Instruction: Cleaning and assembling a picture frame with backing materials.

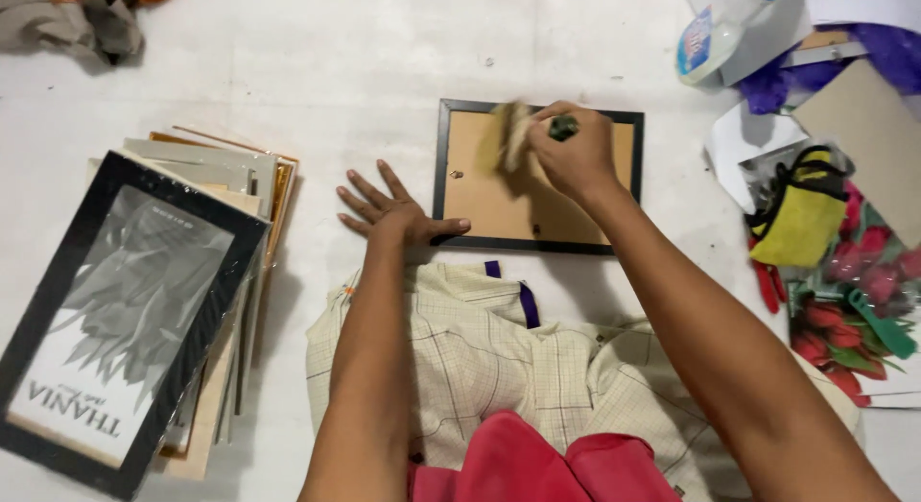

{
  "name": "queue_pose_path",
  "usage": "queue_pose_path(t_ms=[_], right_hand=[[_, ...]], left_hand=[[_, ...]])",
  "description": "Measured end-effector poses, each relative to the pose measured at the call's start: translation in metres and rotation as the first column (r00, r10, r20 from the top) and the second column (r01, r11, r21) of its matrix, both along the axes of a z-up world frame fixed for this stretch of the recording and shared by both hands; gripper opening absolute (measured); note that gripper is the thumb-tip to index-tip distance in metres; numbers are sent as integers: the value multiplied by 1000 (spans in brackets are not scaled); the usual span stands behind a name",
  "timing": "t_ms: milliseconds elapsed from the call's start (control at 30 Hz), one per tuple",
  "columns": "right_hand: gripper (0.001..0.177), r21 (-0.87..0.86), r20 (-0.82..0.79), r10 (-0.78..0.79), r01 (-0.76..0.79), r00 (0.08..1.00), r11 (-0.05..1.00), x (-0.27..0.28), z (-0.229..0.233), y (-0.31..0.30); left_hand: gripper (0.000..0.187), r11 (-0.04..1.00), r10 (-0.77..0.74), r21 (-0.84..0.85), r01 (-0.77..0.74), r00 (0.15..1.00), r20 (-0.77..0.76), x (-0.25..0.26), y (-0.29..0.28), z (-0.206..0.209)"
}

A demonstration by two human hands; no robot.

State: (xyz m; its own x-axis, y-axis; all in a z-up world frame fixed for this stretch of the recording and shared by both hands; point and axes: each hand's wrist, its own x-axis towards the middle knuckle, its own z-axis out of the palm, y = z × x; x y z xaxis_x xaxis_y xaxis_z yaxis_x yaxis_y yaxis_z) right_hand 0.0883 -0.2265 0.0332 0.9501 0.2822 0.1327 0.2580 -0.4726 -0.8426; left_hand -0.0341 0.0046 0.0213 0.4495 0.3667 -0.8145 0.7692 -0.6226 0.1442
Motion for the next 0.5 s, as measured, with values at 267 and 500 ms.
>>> queue_pose_path(t_ms=[267,500], right_hand=[[16,-163,20,-75,77,997,984,11,34,-108],[10,-493,335,59,122,940,861,0,47,-176]], left_hand=[[176,999,25,-35,-25,1000,10,1,1,4],[172,999,23,-23,-23,1000,6,1,-2,6]])
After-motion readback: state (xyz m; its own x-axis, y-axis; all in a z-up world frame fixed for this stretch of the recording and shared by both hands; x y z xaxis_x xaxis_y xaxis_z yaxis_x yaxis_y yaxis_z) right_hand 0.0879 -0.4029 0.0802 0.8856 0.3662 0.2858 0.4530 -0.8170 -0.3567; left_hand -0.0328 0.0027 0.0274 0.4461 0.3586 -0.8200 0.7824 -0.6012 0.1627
